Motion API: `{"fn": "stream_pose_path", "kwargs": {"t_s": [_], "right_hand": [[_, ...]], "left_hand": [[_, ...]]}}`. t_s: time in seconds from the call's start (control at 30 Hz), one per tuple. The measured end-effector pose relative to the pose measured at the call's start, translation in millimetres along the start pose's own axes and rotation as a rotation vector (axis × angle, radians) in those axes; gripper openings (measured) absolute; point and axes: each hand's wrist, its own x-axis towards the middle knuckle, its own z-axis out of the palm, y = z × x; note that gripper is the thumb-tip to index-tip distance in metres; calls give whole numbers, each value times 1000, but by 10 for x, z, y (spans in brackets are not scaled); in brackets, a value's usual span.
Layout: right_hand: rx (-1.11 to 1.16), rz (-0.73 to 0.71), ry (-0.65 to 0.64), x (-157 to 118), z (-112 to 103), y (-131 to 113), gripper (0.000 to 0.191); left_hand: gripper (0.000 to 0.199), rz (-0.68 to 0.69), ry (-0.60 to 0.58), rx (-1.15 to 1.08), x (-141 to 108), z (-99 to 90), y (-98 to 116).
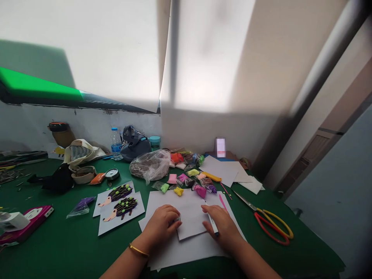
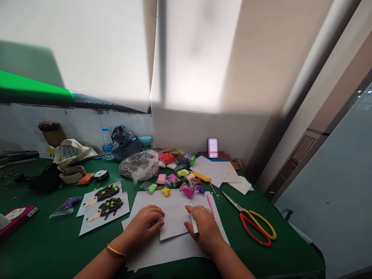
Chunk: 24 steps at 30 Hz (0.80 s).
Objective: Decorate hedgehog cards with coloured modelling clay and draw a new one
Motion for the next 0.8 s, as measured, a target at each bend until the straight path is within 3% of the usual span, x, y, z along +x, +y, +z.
{"fn": "stream_pose_path", "kwargs": {"t_s": [0.17, 0.23, 0.33, 0.53, 0.8], "right_hand": [[392, 195, 106, 212, -52, -232, 38], [588, 332, 71, 331, 8, -325, 36], [819, 377, 59, 487, 184, -360, 28], [921, 457, 94, 558, 514, -165, 32], [901, 398, 89, 516, 523, -177, 45]], "left_hand": [[11, -18, -1, -21, 7, 6, -18], [10, -24, -2, -31, 5, 7, -20], [11, -31, -3, -41, -2, 0, -14], [10, -22, 4, -44, -1, 7, -31], [7, -92, 71, 12, -3, 51, -91]]}}
